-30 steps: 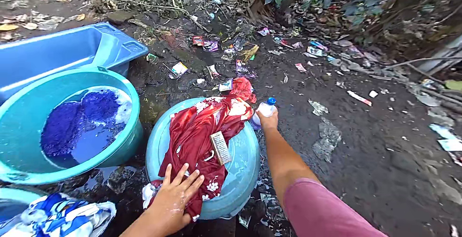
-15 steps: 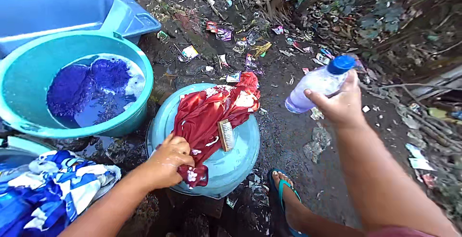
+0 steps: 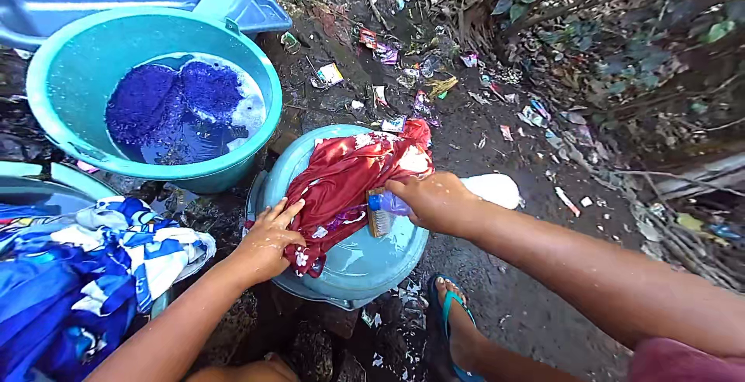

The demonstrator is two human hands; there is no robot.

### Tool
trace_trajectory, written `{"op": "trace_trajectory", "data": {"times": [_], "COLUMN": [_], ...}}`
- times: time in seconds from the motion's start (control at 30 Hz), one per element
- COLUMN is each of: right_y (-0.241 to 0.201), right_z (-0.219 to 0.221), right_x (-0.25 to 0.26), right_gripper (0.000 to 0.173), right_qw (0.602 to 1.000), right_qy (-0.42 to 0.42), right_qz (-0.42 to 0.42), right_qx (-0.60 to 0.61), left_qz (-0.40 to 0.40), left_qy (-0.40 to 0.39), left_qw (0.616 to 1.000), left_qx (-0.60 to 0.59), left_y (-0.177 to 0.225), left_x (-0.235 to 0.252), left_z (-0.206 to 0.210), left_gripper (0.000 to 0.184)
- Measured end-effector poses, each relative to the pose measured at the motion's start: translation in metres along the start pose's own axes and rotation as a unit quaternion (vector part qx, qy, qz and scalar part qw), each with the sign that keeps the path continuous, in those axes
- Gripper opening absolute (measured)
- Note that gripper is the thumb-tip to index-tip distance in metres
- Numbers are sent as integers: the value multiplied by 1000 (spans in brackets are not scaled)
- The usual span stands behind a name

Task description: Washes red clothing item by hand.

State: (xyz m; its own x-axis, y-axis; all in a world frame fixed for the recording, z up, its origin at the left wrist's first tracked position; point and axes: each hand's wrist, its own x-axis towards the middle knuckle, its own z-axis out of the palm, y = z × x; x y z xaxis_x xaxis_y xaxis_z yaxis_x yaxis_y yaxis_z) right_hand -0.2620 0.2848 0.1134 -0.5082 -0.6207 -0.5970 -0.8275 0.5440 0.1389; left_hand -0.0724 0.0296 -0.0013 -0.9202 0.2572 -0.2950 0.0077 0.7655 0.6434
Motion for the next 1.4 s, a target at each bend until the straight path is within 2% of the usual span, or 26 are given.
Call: {"op": "trace_trajectory", "data": {"times": [0.17, 0.33, 0.4, 0.5, 0.57, 0.63, 0.7, 0.77, 0.9, 1.0, 1.13, 1.23, 1.27, 1.33, 1.37, 1.4], "right_y": [21, 8, 21, 59, 84, 101, 121, 143, 153, 140, 117, 87, 71, 32, 10, -12], "right_z": [-11, -6, 7, 25, 43, 56, 75, 110, 194, 238, 264, 228, 206, 168, 154, 143], "right_x": [1, -15, -18, -24, -33, -44, -47, -40, -4, 27, 40, 16, 6, 0, 4, 12], "right_gripper": [52, 52, 54, 64, 71, 76, 81, 87, 93, 96, 97, 94, 89, 71, 62, 57], "right_qw": [995, 996, 995, 971, 925, 861, 790, 726, 619, 583, 569, 574, 591, 652, 695, 748], "right_qy": [59, 76, 87, 81, 148, 239, 328, 383, 396, 353, 314, 350, 385, 450, 447, 410], "right_qz": [73, 35, 49, 112, 127, 156, 210, 284, 431, 498, 525, 534, 513, 409, 335, 264], "right_qx": [-45, -20, 27, 197, 326, 420, 473, 496, 524, 536, 549, 513, 489, 452, 452, 450], "left_qz": [1, 9, 22, 52, 75, 94, 105, 110, 119, 125, 122, 93, 83, 71, 70, 72], "left_qy": [0, 13, 34, 74, 110, 139, 155, 159, 163, 177, 155, 85, 74, 81, 92, 101], "left_qw": [1000, 1000, 999, 996, 991, 986, 982, 981, 979, 976, 980, 992, 994, 994, 993, 992], "left_qx": [-5, -11, -14, -10, -9, -7, -5, -4, 0, -2, 4, 8, 13, 23, 30, 34], "left_y": [-1, -5, -8, -13, -16, -19, -21, -22, -27, -30, -29, -25, -23, -20, -19, -18], "left_x": [2, 2, 2, 2, 2, 4, 5, 5, 5, 3, 0, -1, -1, 1, 2, 3], "left_z": [1, 3, 6, 12, 16, 21, 23, 24, 26, 28, 26, 16, 14, 16, 18, 20], "left_gripper": [18, 17, 16, 15, 13, 13, 16, 19, 22, 22, 27, 50, 54, 50, 45, 41]}}
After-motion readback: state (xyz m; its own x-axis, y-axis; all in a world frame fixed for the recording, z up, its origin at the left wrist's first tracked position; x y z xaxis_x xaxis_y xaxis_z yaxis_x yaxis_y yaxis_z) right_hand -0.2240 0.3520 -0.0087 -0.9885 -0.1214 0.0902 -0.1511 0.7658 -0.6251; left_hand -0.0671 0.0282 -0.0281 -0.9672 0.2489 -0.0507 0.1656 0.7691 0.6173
